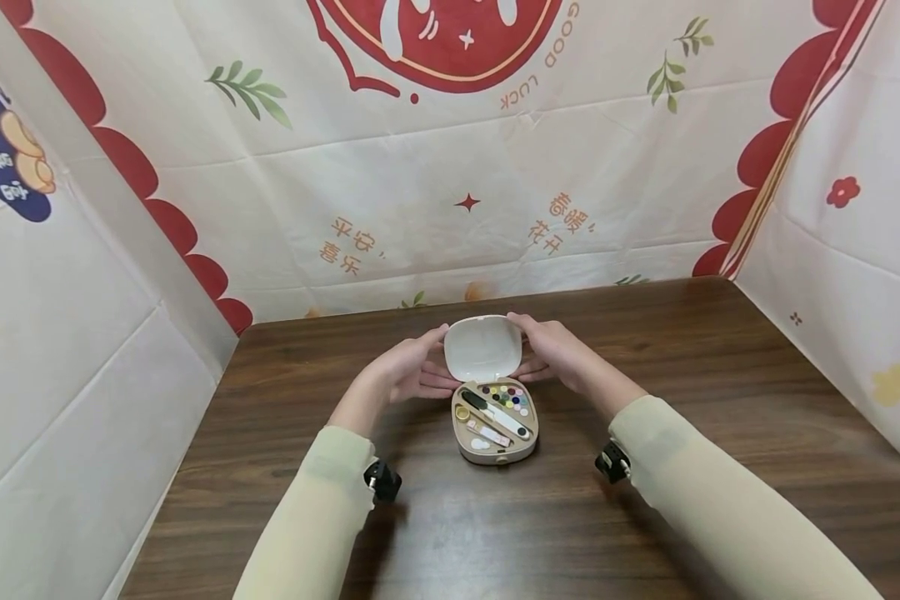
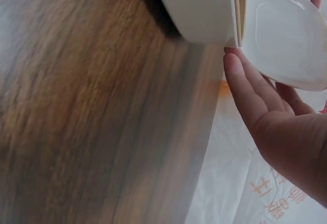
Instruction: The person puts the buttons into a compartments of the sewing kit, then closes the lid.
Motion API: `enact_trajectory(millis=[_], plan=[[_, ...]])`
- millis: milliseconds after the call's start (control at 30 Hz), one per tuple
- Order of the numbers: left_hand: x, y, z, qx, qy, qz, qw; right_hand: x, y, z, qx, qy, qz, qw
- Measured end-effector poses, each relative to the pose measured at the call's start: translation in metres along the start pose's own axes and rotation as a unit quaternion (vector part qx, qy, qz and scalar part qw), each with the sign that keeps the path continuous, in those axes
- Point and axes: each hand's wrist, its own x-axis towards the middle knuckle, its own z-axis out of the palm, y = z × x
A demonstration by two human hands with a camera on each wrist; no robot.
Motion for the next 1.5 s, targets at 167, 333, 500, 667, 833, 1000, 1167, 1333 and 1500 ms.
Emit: enact_trajectory(millis=[167, 333, 500, 667, 833, 1000, 1167, 1333, 1500], plan=[[-0.006, -0.002, -0.001, 0.016, -0.013, 0.012, 0.9997, -0.002, 0.004, -0.001, 0.012, -0.014, -0.021, 0.9996], [-0.012, -0.004, 0.0, 0.024, -0.014, 0.017, 0.9995, -0.004, 0.01, -0.002, 0.019, -0.024, -0.042, 0.9987], [-0.016, -0.006, 0.003, 0.022, -0.021, 0.025, 0.9992, -0.006, 0.014, -0.004, 0.032, -0.027, -0.047, 0.998], [-0.017, -0.01, 0.003, 0.018, -0.032, 0.042, 0.9984, -0.011, 0.016, -0.005, 0.03, -0.04, -0.058, 0.9971], [-0.02, -0.015, 0.006, 0.033, -0.027, 0.061, 0.9972, -0.016, 0.022, -0.007, 0.027, -0.051, -0.072, 0.9957], [-0.025, -0.021, 0.007, 0.042, -0.032, 0.083, 0.9952, -0.027, 0.024, -0.006, 0.0, -0.047, -0.085, 0.9952], [-0.028, -0.026, 0.006, 0.065, -0.042, 0.097, 0.9923, -0.04, 0.024, -0.004, -0.061, -0.039, -0.121, 0.99], [-0.031, -0.028, 0.006, 0.082, -0.051, 0.104, 0.9899, -0.05, 0.026, -0.003, -0.123, -0.025, -0.132, 0.9832], [-0.034, -0.031, 0.004, 0.088, -0.063, 0.115, 0.9875, -0.053, 0.029, 0.0, -0.167, -0.004, -0.147, 0.9749]])
